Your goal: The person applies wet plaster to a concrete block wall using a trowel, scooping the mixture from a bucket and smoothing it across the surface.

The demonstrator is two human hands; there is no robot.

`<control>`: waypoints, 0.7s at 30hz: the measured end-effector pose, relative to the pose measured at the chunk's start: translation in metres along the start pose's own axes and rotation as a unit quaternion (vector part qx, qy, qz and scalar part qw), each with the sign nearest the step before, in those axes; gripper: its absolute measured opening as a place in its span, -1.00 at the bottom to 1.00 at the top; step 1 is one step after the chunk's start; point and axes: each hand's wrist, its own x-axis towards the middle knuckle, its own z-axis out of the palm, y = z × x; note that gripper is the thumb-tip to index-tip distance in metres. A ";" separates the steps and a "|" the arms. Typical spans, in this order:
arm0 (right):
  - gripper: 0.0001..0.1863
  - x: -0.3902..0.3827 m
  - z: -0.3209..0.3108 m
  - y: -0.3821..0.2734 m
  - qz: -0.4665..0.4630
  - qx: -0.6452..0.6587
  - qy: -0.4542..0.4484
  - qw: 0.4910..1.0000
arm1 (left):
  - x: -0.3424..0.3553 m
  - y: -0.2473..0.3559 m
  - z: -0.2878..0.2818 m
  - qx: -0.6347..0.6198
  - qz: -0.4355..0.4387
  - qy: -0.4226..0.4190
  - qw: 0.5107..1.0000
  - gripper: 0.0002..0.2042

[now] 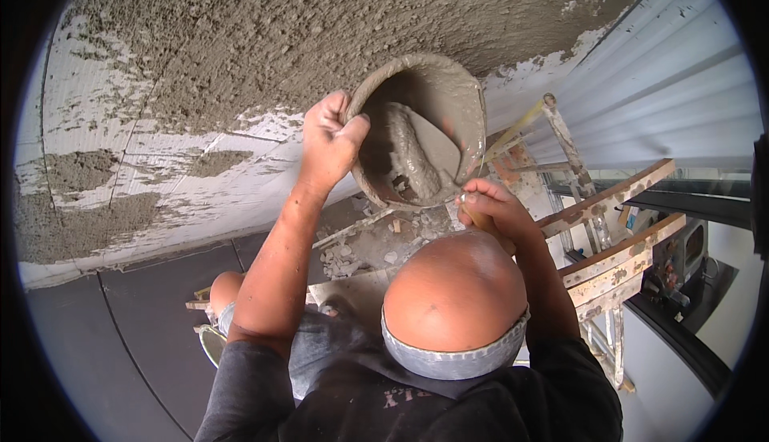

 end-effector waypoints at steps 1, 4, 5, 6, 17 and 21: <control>-0.85 -0.001 -0.006 0.005 0.003 -0.038 0.053 0.998 | -0.002 -0.004 0.007 -0.006 0.004 -0.007 1.000 -0.72; -0.86 -0.015 0.005 -0.008 0.015 -0.054 0.116 0.992 | -0.009 -0.019 0.018 -0.032 -0.041 0.018 0.998 -0.71; -0.86 -0.025 0.008 -0.016 0.020 -0.033 0.130 0.991 | -0.007 -0.021 0.025 -0.040 -0.040 0.008 0.998 -0.71; -0.86 -0.027 -0.001 -0.013 0.015 -0.031 0.142 0.989 | -0.008 -0.023 0.033 -0.061 -0.062 0.013 0.996 -0.71; -0.86 -0.087 -0.050 -0.025 -0.101 0.129 0.138 0.977 | -0.021 -0.066 0.049 -0.188 -0.153 0.082 0.967 -0.77; -0.80 -0.112 -0.087 -0.038 -0.273 0.202 0.286 0.896 | -0.040 -0.068 0.006 -0.196 -0.199 0.115 0.953 -0.74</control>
